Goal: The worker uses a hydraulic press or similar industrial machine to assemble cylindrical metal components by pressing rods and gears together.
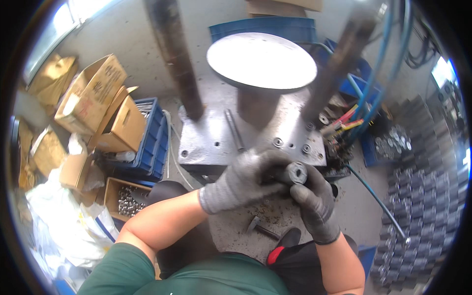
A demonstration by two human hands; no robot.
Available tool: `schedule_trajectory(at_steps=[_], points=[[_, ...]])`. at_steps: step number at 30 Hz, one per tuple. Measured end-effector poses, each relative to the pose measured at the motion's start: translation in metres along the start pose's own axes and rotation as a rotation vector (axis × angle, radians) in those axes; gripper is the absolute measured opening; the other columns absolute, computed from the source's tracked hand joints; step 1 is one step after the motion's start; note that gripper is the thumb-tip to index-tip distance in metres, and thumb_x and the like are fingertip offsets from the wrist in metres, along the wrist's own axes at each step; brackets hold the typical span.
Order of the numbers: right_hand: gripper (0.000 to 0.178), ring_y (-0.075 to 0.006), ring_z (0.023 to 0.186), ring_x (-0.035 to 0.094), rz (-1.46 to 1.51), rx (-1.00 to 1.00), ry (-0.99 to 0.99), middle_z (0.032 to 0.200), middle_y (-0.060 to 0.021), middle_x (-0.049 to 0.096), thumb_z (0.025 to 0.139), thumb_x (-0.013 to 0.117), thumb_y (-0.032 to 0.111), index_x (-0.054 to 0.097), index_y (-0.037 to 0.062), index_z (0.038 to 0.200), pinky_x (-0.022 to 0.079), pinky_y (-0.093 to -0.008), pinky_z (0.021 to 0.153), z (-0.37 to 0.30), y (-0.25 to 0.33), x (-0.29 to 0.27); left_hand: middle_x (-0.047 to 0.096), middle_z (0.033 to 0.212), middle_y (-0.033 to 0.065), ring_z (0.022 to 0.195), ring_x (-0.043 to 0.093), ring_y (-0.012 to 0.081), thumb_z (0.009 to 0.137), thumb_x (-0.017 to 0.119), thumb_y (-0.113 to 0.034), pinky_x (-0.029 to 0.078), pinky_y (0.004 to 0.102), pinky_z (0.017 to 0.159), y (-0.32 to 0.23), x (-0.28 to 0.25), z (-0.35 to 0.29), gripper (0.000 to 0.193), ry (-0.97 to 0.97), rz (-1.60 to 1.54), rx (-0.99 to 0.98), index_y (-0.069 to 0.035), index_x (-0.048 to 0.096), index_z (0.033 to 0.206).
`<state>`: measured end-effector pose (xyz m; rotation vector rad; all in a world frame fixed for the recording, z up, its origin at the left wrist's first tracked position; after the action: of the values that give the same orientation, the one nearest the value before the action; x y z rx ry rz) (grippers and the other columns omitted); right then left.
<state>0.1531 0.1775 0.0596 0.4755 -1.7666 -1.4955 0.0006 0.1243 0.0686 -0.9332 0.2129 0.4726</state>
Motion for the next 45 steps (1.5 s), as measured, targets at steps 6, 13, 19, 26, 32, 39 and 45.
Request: schedule_trajectory(at_steps=[6, 13, 19, 26, 32, 39, 45], points=[[0.053, -0.0158, 0.105, 0.061, -0.446, -0.231, -0.177, 0.113, -0.0077, 0.066, 0.087, 0.071, 0.020, 0.058, -0.0025, 0.132, 0.051, -0.0329, 0.093, 0.008, 0.004, -0.004, 0.059, 0.098, 0.0146, 0.094, 0.064, 0.0343, 0.078, 0.077, -0.014, 0.054, 0.0432, 0.082, -0.002, -0.008, 0.000, 0.040, -0.109, 0.033, -0.004, -0.007, 0.065, 0.116], [0.042, -0.0131, 0.093, 0.064, -0.585, -0.441, -0.162, 0.103, -0.0066, 0.067, 0.089, 0.066, 0.011, 0.061, -0.0024, 0.128, 0.053, -0.0282, 0.086, 0.045, 0.065, -0.020, 0.063, 0.107, 0.0210, 0.100, 0.065, 0.0370, 0.082, 0.075, -0.015, 0.054, 0.0433, 0.090, -0.006, -0.012, 0.012, 0.055, -0.244, -0.099, -0.026, -0.007, 0.056, 0.133], [0.048, -0.0149, 0.094, 0.065, -0.879, -0.574, -0.306, 0.105, -0.0100, 0.069, 0.088, 0.067, 0.012, 0.060, -0.0079, 0.131, 0.053, -0.0289, 0.085, 0.126, 0.135, 0.024, 0.064, 0.105, 0.0219, 0.100, 0.066, 0.0378, 0.083, 0.075, -0.014, 0.055, 0.0466, 0.089, 0.000, -0.020, 0.008, 0.053, -0.205, -0.182, -0.091, -0.006, 0.056, 0.132], [0.051, -0.0158, 0.090, 0.066, -1.318, -0.437, -0.274, 0.103, -0.0083, 0.072, 0.085, 0.076, 0.016, 0.063, -0.0029, 0.130, 0.054, -0.0289, 0.083, 0.201, 0.146, -0.016, 0.065, 0.104, 0.0243, 0.097, 0.066, 0.0411, 0.082, 0.078, -0.015, 0.054, 0.0483, 0.086, -0.007, -0.006, 0.017, 0.047, -0.121, -0.156, 0.003, -0.005, 0.059, 0.124], [0.056, -0.0159, 0.089, 0.066, -1.150, -0.263, -0.266, 0.102, -0.0086, 0.072, 0.083, 0.079, 0.016, 0.062, -0.0006, 0.133, 0.054, -0.0299, 0.080, 0.214, 0.138, -0.029, 0.066, 0.097, 0.0221, 0.093, 0.067, 0.0371, 0.089, 0.072, -0.021, 0.054, 0.0464, 0.084, -0.012, -0.012, 0.011, 0.041, 0.027, -0.023, -0.036, -0.006, 0.060, 0.125], [0.041, -0.0120, 0.085, 0.063, -1.135, -0.345, -0.056, 0.094, -0.0042, 0.067, 0.089, 0.073, 0.010, 0.063, -0.0038, 0.125, 0.052, -0.0266, 0.077, 0.211, 0.138, 0.007, 0.066, 0.097, 0.0202, 0.094, 0.066, 0.0381, 0.089, 0.073, -0.023, 0.052, 0.0478, 0.088, -0.018, -0.013, 0.009, 0.042, 0.036, 0.020, 0.013, -0.006, 0.061, 0.124], [0.046, -0.0174, 0.087, 0.071, -1.037, -0.501, -0.187, 0.097, -0.0143, 0.074, 0.081, 0.075, 0.023, 0.069, -0.0011, 0.119, 0.058, -0.0322, 0.080, 0.231, 0.119, -0.021, 0.068, 0.100, 0.0209, 0.094, 0.069, 0.0348, 0.086, 0.077, -0.021, 0.056, 0.0441, 0.081, -0.017, -0.006, 0.009, 0.043, 0.008, 0.042, 0.075, -0.002, 0.062, 0.122]])
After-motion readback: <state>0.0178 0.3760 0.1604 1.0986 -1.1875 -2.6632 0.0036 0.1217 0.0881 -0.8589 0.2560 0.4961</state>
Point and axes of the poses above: each hand's wrist, its own z-axis towards the middle knuckle, its own x-axis out of the palm, y = z × x, the point moved 6 cm from there along z, towards the middle knuckle
